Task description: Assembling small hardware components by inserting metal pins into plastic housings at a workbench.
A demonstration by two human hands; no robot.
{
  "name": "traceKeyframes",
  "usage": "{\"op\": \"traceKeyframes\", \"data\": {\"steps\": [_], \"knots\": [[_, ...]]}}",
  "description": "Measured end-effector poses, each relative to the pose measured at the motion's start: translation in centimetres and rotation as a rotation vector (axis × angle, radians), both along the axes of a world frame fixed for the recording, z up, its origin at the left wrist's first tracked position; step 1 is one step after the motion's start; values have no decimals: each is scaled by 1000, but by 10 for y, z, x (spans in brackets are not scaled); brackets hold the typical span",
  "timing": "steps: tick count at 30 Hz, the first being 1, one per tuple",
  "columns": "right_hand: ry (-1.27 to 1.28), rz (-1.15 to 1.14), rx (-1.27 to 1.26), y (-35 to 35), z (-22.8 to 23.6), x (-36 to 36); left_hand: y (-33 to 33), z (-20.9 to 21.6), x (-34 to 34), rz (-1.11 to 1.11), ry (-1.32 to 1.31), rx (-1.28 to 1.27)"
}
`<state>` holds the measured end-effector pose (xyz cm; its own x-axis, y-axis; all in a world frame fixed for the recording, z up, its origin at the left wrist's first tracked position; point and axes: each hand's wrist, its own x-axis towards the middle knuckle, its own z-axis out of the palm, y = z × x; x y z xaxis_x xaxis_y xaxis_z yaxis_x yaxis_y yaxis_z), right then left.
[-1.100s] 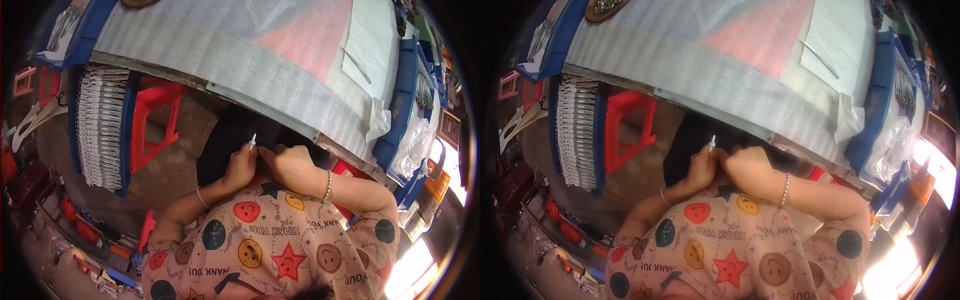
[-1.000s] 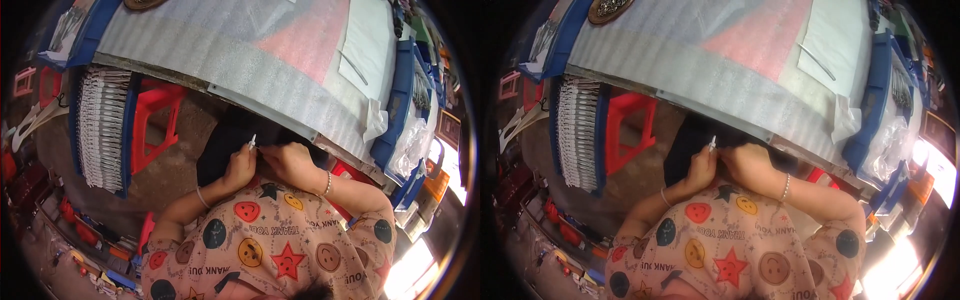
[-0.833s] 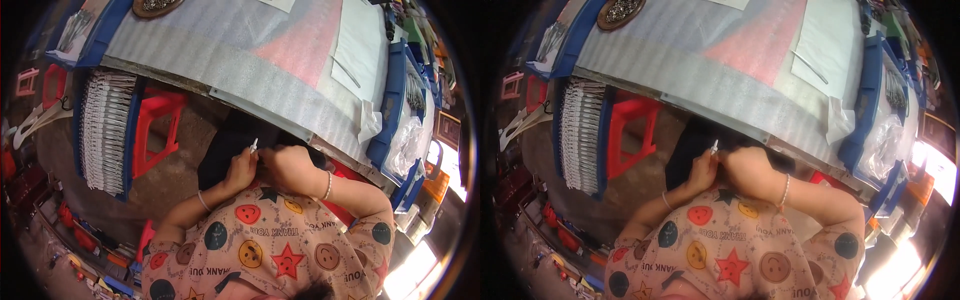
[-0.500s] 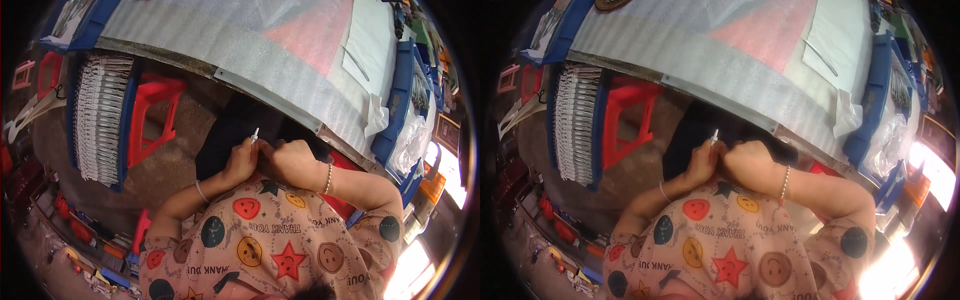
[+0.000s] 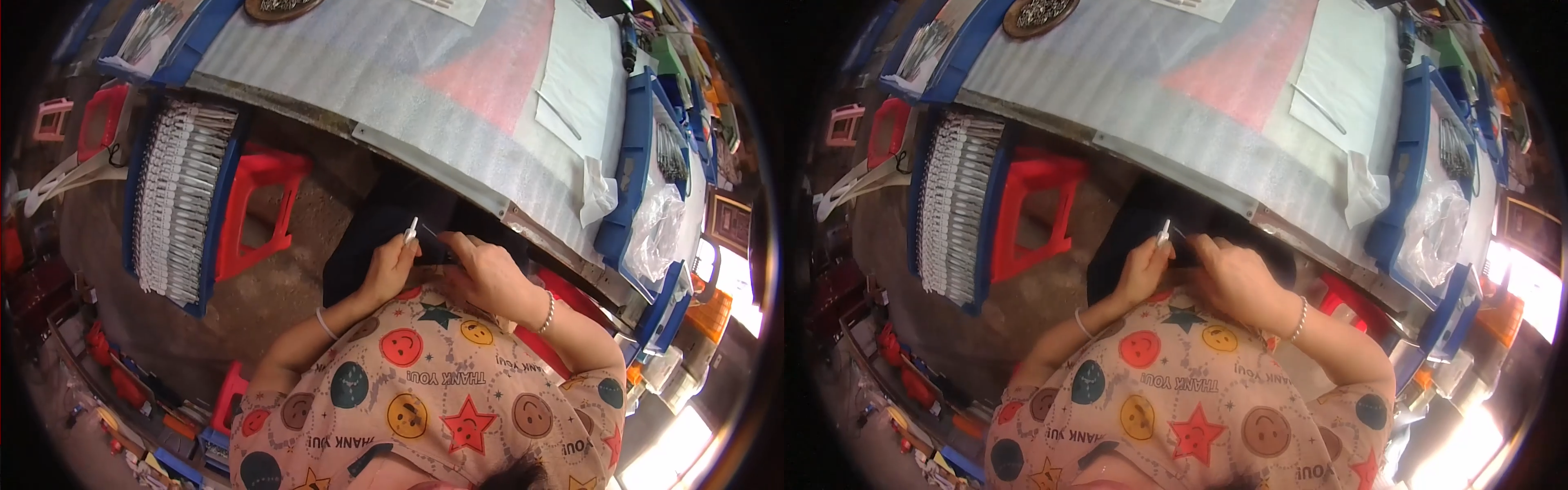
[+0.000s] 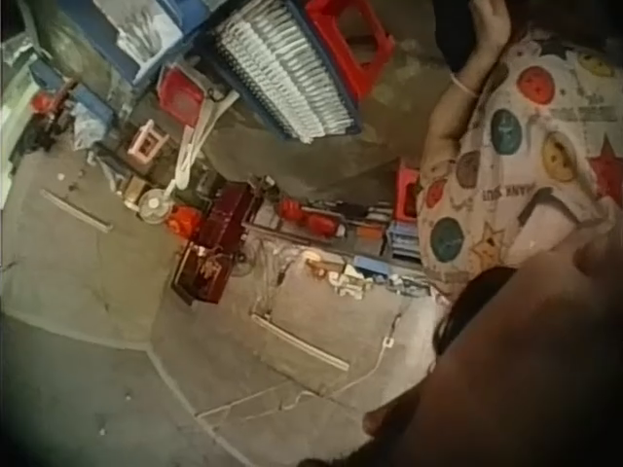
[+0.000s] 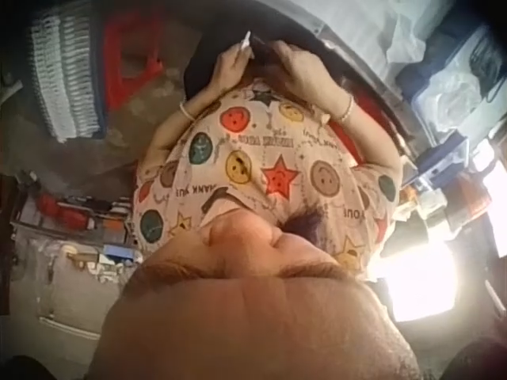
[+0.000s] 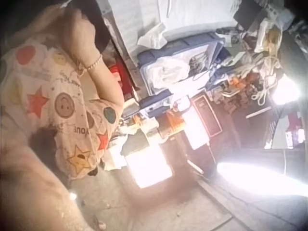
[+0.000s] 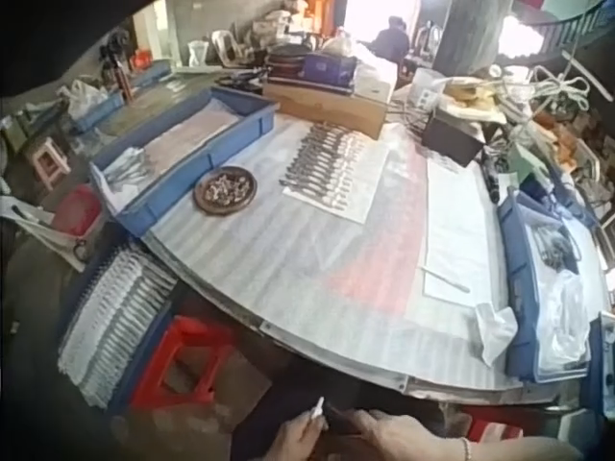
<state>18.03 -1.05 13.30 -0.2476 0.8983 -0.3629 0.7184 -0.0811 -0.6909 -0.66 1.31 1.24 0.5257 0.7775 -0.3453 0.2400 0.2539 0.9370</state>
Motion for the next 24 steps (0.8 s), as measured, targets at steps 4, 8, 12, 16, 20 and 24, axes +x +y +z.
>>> {"op": "traceKeyframes", "data": {"steps": [4, 8, 12, 16, 20, 24], "knots": [[-91, 70, 72, -11, 9, -5, 0, 7, -6, 33, -110, -396], [-115, 74, 153, -12, 5, -8, 4, 11, -6, 48, -167, -489], [-119, 79, 116, -12, -3, -6, 5, 14, -4, 42, -156, -523], [-104, 55, 130, -10, -6, -4, 2, 13, -3, 48, -141, -481], [214, -257, -150, 3, -16, 1, -1, 8, -2, 17, -116, -398], [-368, 248, 198, 4, -10, -13, -1, 1, 2, 16, 10, -114]]}}
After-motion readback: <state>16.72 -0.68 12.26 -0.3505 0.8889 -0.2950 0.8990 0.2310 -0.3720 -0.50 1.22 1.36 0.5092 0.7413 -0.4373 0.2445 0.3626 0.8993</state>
